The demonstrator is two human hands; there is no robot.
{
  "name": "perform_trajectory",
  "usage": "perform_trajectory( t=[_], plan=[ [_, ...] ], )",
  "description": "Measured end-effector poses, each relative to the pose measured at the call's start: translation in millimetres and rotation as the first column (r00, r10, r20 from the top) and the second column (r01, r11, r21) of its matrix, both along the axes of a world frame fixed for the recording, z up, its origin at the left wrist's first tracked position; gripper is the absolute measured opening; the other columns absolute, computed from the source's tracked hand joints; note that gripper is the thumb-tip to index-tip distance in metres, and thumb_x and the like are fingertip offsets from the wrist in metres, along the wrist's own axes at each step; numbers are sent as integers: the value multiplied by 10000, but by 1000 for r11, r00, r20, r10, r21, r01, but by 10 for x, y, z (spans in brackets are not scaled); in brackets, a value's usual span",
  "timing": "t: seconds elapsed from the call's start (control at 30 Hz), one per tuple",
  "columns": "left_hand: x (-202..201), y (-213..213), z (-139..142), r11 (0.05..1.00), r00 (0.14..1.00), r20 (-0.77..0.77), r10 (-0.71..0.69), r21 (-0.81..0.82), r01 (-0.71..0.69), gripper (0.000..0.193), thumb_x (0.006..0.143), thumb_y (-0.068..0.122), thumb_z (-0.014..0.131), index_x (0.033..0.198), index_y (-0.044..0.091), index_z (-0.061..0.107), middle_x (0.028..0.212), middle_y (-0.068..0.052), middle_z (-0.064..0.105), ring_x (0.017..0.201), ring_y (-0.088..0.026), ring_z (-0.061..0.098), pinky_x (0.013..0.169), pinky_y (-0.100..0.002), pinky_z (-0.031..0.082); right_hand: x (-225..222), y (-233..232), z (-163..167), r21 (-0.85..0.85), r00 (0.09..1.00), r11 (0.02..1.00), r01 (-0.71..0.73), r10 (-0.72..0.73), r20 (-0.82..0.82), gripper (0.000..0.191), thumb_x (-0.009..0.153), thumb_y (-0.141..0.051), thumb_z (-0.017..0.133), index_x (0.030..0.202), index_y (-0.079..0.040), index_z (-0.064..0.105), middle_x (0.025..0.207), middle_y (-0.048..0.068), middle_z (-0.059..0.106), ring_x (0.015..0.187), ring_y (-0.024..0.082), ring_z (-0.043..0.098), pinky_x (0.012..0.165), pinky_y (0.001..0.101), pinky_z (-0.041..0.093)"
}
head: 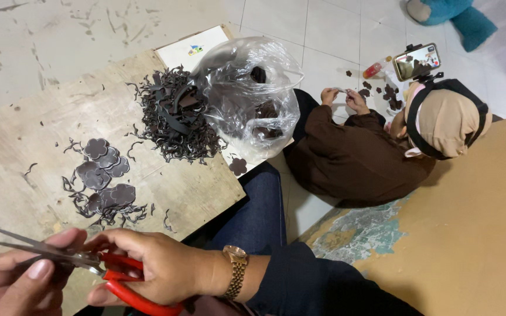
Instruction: The person uses red-handled scissors to trim the edges of dark brown flower-shaped pieces of material. They hold each piece with the left hand and cut with the right, placing finished pieces on a wooden board and discarding trimmings into a plastic bag.
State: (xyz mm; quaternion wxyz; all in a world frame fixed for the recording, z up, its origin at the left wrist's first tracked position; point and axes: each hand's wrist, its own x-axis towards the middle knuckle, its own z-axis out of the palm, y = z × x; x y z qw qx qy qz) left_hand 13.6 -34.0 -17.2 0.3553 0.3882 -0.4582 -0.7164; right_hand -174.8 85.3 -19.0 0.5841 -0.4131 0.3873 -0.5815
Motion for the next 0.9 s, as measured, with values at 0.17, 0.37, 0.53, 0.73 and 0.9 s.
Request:
perform_trajectory(
  t=[0.17,0.37,0.53,0.73,0.9],
  plan=[
    [-65,-185,20,998,995,68,67,-11,-67,96,1028,35,480,1083,-17,539,1218,-256,667,1195,-375,674,947,-502,532,-19,-11,26,-9,999,1000,11,-11,43,613,981,-294,800,1409,-29,450,876,-73,508,803,-23,481,761,161,431],
    [49,-293,-203,993,956,291,35,-118,0,282,1142,155,547,1059,-113,566,851,-246,647,748,-272,652,653,-365,555,-81,-32,91,-4,996,1000,14,-14,-84,657,972,-266,805,1472,-47,438,875,-75,503,751,-24,452,671,147,402],
    [73,-337,-375,990,927,374,-34,-115,83,318,1117,151,609,1032,-155,608,720,-268,631,572,-268,561,548,-378,467,-64,-29,41,38,997,999,-15,18,-74,591,992,-214,766,1472,-66,454,928,-64,533,805,-19,482,762,163,442],
    [71,-492,-364,991,968,248,-39,137,5,273,1066,242,559,1175,-6,592,1008,-163,680,883,-236,731,668,-403,615,-46,-1,3,28,988,999,-28,32,-148,542,1015,-157,730,1463,-68,439,977,-17,533,900,2,522,867,175,484],
    [11,-68,-84,989,958,247,147,-16,-148,257,1082,116,595,1256,-72,582,1063,-212,645,933,-272,672,776,-367,573,-22,-12,60,-22,994,1000,0,-2,-112,638,1002,-150,742,1509,-54,367,1157,0,540,1030,18,519,959,204,487]
  ],
)
